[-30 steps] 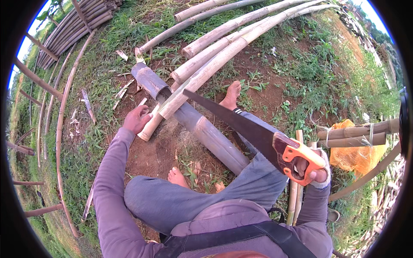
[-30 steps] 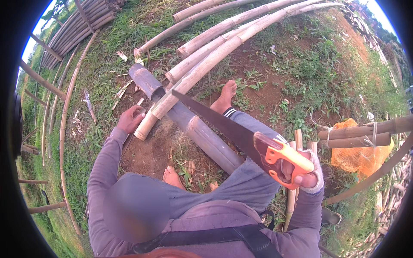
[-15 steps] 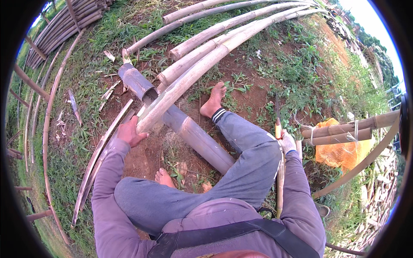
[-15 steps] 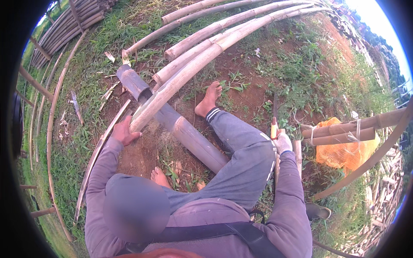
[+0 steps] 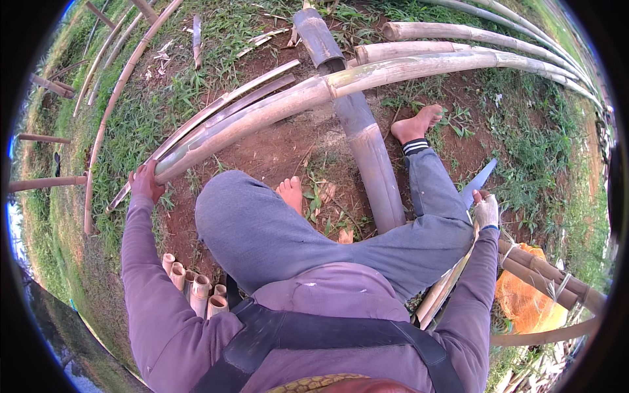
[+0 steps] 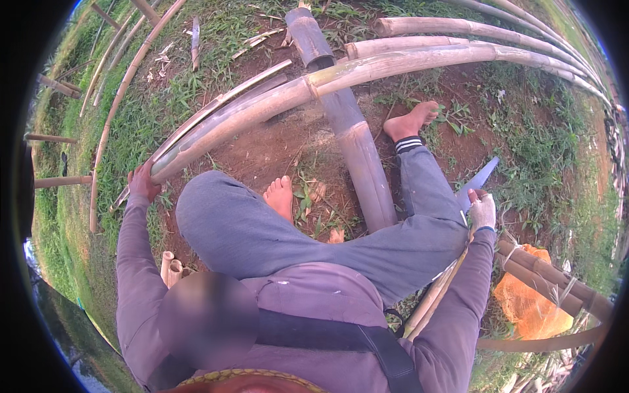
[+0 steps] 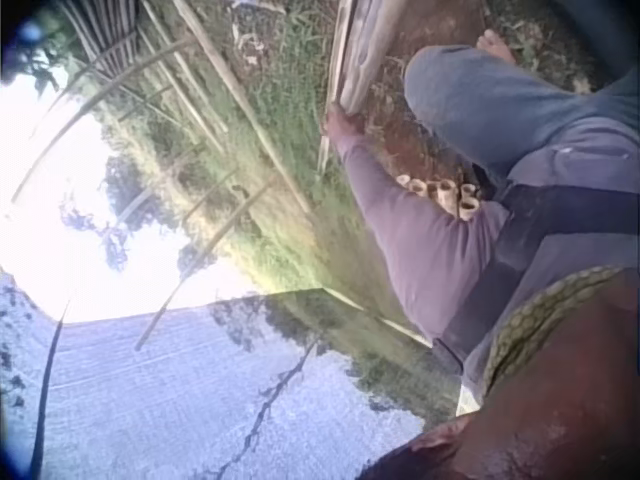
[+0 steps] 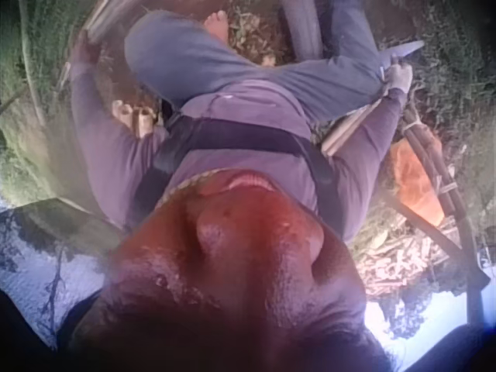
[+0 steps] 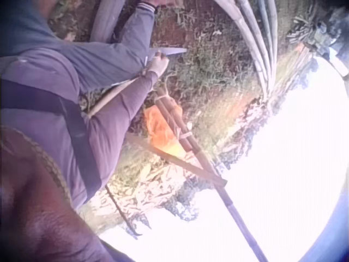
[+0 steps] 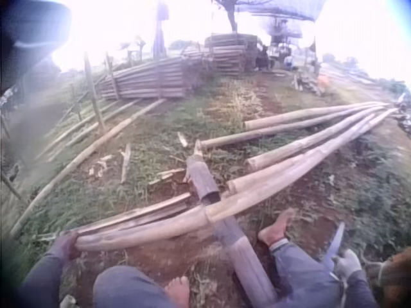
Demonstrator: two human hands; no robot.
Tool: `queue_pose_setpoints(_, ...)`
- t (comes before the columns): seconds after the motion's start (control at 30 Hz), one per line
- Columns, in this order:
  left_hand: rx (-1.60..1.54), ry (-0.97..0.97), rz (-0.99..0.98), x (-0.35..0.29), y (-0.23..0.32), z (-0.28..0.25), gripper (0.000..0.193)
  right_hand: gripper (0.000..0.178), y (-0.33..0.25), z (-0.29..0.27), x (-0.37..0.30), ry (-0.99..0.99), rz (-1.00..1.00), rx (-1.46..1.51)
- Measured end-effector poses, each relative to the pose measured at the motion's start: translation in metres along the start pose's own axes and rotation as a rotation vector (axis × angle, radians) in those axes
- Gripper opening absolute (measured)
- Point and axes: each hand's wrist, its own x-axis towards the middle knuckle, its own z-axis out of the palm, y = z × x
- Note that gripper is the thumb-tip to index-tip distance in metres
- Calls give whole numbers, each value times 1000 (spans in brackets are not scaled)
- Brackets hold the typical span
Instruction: The person sits on the ground and uses a hand saw to cut long bamboo poles into shorter sections. They hold the bamboo with their hands and feet, saw through it, and place the cut pieces into a pile nearby.
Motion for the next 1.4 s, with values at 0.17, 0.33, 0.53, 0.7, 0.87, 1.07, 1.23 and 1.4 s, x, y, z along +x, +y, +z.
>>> queue_pose_setpoints(0.17,80,-74,-220,13,-4,15,83,42,-73,27,-4,-32,-245,-169)
queue_pose_setpoints(0.33,66,-95,-285,69,8,10,82,44,-83,63,-7,-129,-268,-450)
queue_pose_setpoints(0.53,122,-249,-264,118,40,-38,91,42,-99,64,-8,-106,-258,-536)
queue_pose_setpoints(0.7,89,-195,-211,162,59,-34,103,40,-105,67,-7,-116,-221,-502)
queue_pose_setpoints(0.87,-4,190,158,180,148,-57,110,41,-101,67,-9,-109,-163,-509)
queue_pose_setpoints(1.07,-141,299,375,228,235,-55,89,45,-132,70,-11,-116,-49,-518)
queue_pose_setpoints(1.23,-79,307,454,221,231,-88,71,50,-143,63,-24,-59,-85,-650)
queue_pose_setpoints(1.4,-170,396,626,129,202,-151,65,56,-139,65,-21,-68,-58,-618)
